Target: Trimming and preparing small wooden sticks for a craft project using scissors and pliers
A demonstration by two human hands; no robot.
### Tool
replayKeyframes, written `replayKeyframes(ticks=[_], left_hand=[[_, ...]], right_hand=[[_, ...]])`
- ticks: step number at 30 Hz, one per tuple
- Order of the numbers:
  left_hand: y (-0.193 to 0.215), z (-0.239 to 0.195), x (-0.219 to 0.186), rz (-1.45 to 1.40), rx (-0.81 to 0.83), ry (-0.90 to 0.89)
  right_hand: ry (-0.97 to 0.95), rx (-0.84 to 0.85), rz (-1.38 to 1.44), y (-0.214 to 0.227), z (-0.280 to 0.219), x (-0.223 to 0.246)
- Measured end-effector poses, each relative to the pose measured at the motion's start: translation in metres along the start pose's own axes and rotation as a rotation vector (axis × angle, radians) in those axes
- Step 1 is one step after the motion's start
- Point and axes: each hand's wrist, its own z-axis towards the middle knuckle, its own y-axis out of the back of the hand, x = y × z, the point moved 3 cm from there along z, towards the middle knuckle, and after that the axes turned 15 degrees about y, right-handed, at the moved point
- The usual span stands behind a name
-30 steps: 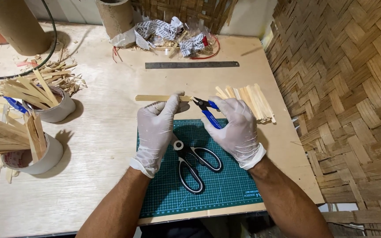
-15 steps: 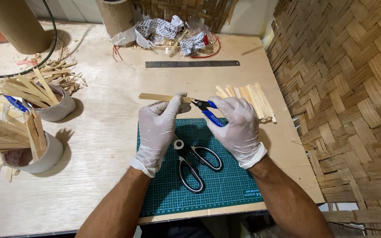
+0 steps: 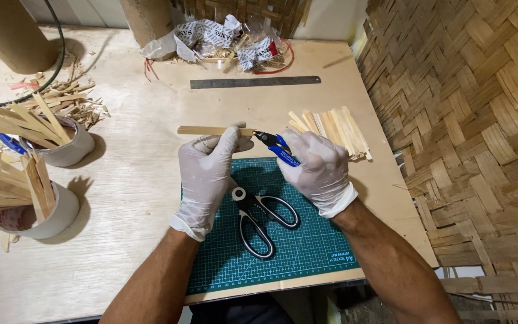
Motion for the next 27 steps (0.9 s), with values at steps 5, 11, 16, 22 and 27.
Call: replayKeyframes(ticks=[5, 11, 16, 22, 27], left_hand=[[0.002, 0.008, 0.002, 0.009, -0.003, 0.039], [0.009, 0.013, 0.008, -0.299, 0.104, 0.088], [0.01, 0.032, 0.029, -0.352, 0.239, 0.055], [0.01, 0.045, 0.04, -0.369, 0.356, 0.091], [0.007, 0.047, 0.052, -0.257, 0.461, 0.116]], right_hand=[[-0.08, 0.023, 0.014, -0.003, -0.001, 0.002], [-0.505, 0.116, 0.349, 0.001, 0.014, 0.003], [-0.862, 0.194, 0.733, -0.008, 0.006, 0.006], [-1.064, 0.188, 1.222, -0.015, 0.003, 0.015], [-1.099, -0.229, 1.415, -0.019, -0.003, 0.02]])
